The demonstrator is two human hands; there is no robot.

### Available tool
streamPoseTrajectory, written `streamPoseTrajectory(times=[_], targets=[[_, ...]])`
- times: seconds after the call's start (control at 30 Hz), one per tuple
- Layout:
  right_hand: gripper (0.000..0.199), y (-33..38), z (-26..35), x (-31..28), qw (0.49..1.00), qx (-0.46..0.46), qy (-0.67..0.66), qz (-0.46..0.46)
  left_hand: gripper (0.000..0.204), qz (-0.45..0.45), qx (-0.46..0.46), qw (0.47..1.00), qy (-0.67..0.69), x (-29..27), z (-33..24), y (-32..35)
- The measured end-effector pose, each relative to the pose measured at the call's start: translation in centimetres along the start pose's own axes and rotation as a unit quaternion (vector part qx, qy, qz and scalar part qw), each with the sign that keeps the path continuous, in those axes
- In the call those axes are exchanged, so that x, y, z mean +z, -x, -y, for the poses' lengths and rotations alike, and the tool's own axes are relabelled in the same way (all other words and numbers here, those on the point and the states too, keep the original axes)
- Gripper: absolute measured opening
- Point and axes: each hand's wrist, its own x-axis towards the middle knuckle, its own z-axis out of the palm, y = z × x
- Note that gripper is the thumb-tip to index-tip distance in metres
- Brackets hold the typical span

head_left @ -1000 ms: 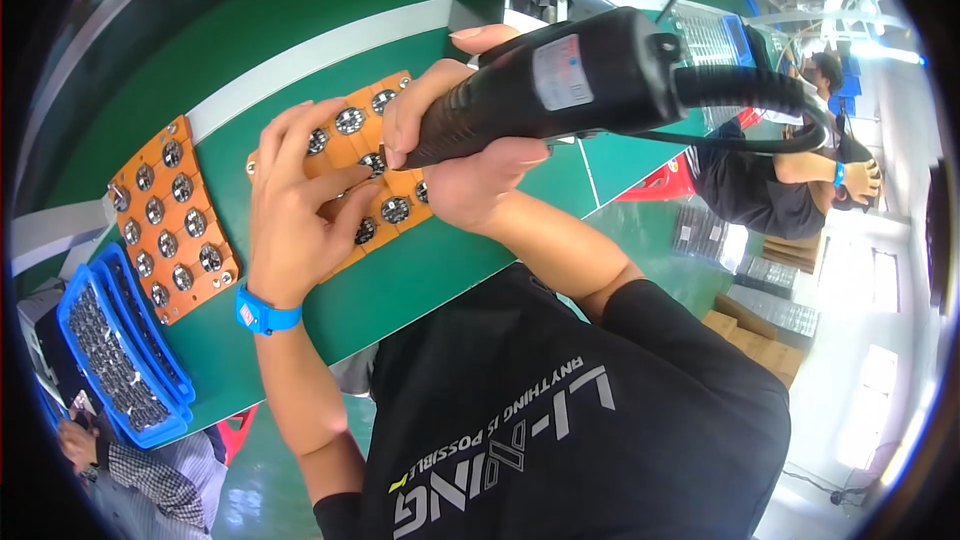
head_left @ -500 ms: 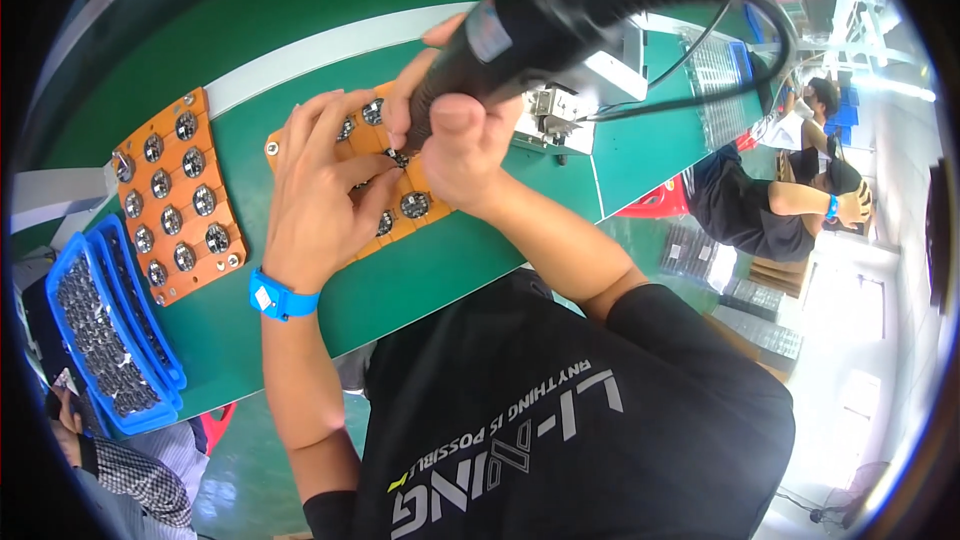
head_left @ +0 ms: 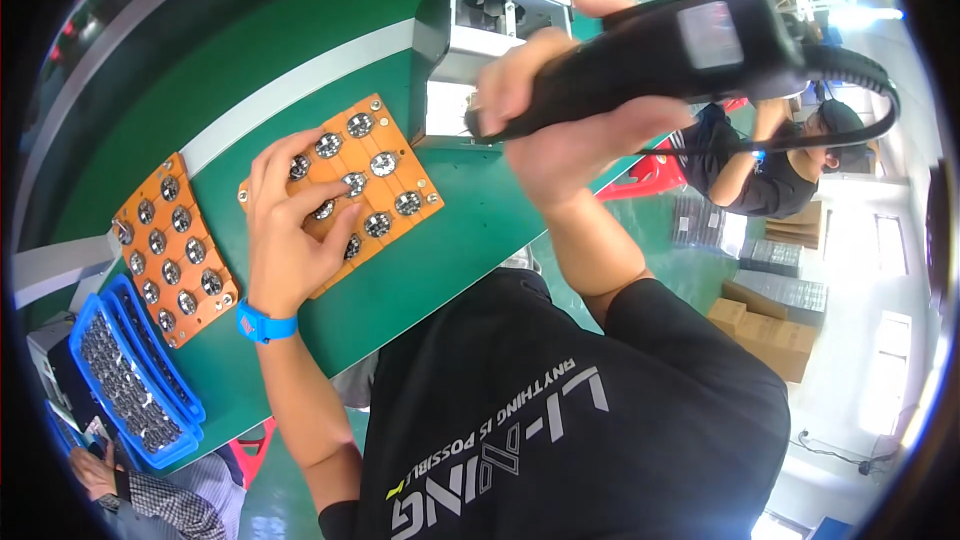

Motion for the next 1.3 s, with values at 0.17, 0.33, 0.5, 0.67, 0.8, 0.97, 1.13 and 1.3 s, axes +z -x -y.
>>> streamPoseTrajectory(times=[0.17, 0.33, 0.5, 0.67, 0.8, 0.97, 1.13, 1.3], targets=[[0.092, -0.6, -0.6, -2.6, 0.999, -0.007, -0.001, -0.039, 0.016, -0.018, 0.023, 0.999, 0.016, -0.2, 0.4, -0.4], [0.087, 0.0, -1.5, -3.0, 1.000, -0.008, 0.011, -0.026, 0.022, -0.023, -0.011, 0.998, 0.063, 0.0, 0.4, -0.5], [0.085, 0.6, -1.3, -2.8, 0.999, 0.036, 0.006, 0.022, 0.025, -0.015, -0.041, 0.995, 0.086, -0.3, 0.3, 0.0], [0.091, 2.6, -2.4, 1.4, 0.991, 0.046, -0.107, 0.068, 0.027, 0.003, -0.024, 0.998, 0.057, -0.3, 0.5, -0.1], [0.091, 3.8, -4.2, 5.2, 0.983, 0.050, -0.143, 0.104, 0.030, 0.022, 0.000, 0.999, 0.027, -0.6, 0.3, 0.0], [0.085, 4.1, -5.3, 6.7, 0.978, 0.037, -0.174, 0.108, 0.031, 0.032, -0.004, 0.999, 0.007, -0.9, 0.5, 0.1], [0.082, 4.7, -6.0, 7.3, 0.979, 0.041, -0.164, 0.116, 0.030, 0.032, -0.011, 0.999, 0.019, -1.0, 0.9, 0.4], [0.081, 5.0, -6.0, 7.8, 0.979, 0.036, -0.163, 0.117, 0.026, 0.026, -0.014, 0.999, 0.031, -0.9, 1.2, 0.5]])
